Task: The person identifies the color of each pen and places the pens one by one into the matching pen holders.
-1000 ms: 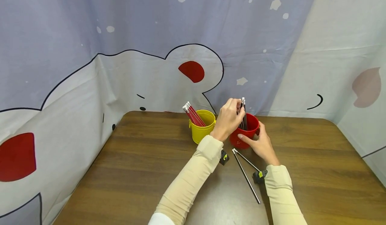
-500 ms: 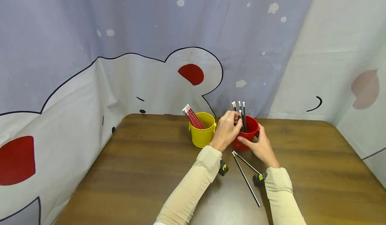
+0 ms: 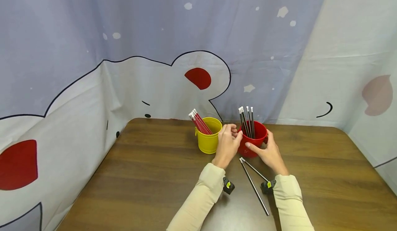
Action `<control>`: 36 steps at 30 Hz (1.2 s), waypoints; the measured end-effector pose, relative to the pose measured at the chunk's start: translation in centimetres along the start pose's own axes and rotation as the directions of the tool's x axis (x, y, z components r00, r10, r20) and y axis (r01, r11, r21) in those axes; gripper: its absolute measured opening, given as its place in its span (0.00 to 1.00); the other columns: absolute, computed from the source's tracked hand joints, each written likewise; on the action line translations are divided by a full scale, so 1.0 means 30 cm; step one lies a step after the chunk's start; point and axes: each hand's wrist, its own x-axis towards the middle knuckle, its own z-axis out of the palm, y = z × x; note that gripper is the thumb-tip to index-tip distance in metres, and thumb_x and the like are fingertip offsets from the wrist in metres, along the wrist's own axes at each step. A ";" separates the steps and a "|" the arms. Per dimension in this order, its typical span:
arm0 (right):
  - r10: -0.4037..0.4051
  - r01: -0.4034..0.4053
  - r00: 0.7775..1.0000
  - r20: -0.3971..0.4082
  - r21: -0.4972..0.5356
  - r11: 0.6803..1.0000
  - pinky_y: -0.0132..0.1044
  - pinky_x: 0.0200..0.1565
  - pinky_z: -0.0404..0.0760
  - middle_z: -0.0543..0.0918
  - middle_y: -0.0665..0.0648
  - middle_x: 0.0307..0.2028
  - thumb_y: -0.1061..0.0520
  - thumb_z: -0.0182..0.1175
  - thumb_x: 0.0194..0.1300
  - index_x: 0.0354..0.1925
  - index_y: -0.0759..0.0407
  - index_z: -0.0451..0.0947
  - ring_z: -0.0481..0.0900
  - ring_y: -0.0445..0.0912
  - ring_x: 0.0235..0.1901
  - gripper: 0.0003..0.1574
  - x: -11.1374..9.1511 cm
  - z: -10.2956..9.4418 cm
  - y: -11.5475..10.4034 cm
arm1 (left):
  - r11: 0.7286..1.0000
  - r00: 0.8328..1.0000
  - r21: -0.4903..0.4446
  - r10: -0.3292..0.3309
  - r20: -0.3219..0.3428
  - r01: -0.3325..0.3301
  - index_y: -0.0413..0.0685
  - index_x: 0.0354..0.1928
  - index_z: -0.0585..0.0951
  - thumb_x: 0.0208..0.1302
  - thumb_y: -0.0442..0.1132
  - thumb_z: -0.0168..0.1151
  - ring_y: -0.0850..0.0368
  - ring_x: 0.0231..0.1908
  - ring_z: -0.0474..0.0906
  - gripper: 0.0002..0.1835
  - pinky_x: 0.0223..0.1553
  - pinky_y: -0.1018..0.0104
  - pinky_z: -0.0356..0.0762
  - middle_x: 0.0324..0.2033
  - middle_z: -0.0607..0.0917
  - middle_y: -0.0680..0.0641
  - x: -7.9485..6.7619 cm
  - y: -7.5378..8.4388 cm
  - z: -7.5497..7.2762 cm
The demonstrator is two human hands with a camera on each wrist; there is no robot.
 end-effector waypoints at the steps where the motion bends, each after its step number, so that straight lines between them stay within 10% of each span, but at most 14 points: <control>1: 0.002 -0.002 1.000 0.000 -0.002 1.000 0.58 0.58 0.63 0.64 0.62 0.62 0.44 0.68 0.50 0.69 0.53 0.46 0.63 0.57 0.60 0.58 0.000 -0.001 0.000 | 1.000 1.000 0.000 -0.024 -0.004 0.024 0.35 0.37 0.78 0.55 0.33 0.63 0.61 0.27 0.78 0.09 0.30 0.82 0.74 0.30 0.79 0.45 -0.016 -0.001 0.001; 10: 0.002 -0.002 1.000 -0.008 -0.007 1.000 0.59 0.57 0.62 0.63 0.61 0.62 0.43 0.68 0.51 0.69 0.52 0.46 0.62 0.56 0.59 0.57 0.002 -0.004 -0.004 | 0.933 0.940 0.257 -0.299 0.165 0.251 0.45 0.20 0.77 0.48 0.35 0.66 0.63 0.18 0.69 0.07 0.19 0.71 0.66 0.15 0.74 0.55 -0.159 -0.002 0.036; 25: 0.006 -0.006 1.000 -0.003 -0.018 1.000 0.59 0.58 0.61 0.64 0.62 0.62 0.44 0.68 0.51 0.69 0.51 0.46 0.62 0.56 0.60 0.57 -0.003 -0.011 -0.007 | 0.863 0.835 0.427 -0.430 0.344 0.268 0.47 0.08 0.71 0.44 0.38 0.72 0.58 0.13 0.59 0.18 0.14 0.68 0.59 0.08 0.63 0.54 -0.232 0.039 0.064; 36: 0.014 -0.014 1.000 0.009 -0.023 1.000 0.60 0.57 0.63 0.64 0.61 0.62 0.43 0.68 0.51 0.69 0.51 0.46 0.63 0.57 0.59 0.57 -0.003 -0.002 -0.003 | 0.844 0.833 0.454 -0.453 0.316 0.286 0.43 0.15 0.77 0.41 0.37 0.71 0.56 0.14 0.64 0.10 0.16 0.66 0.63 0.12 0.74 0.50 -0.239 0.029 0.065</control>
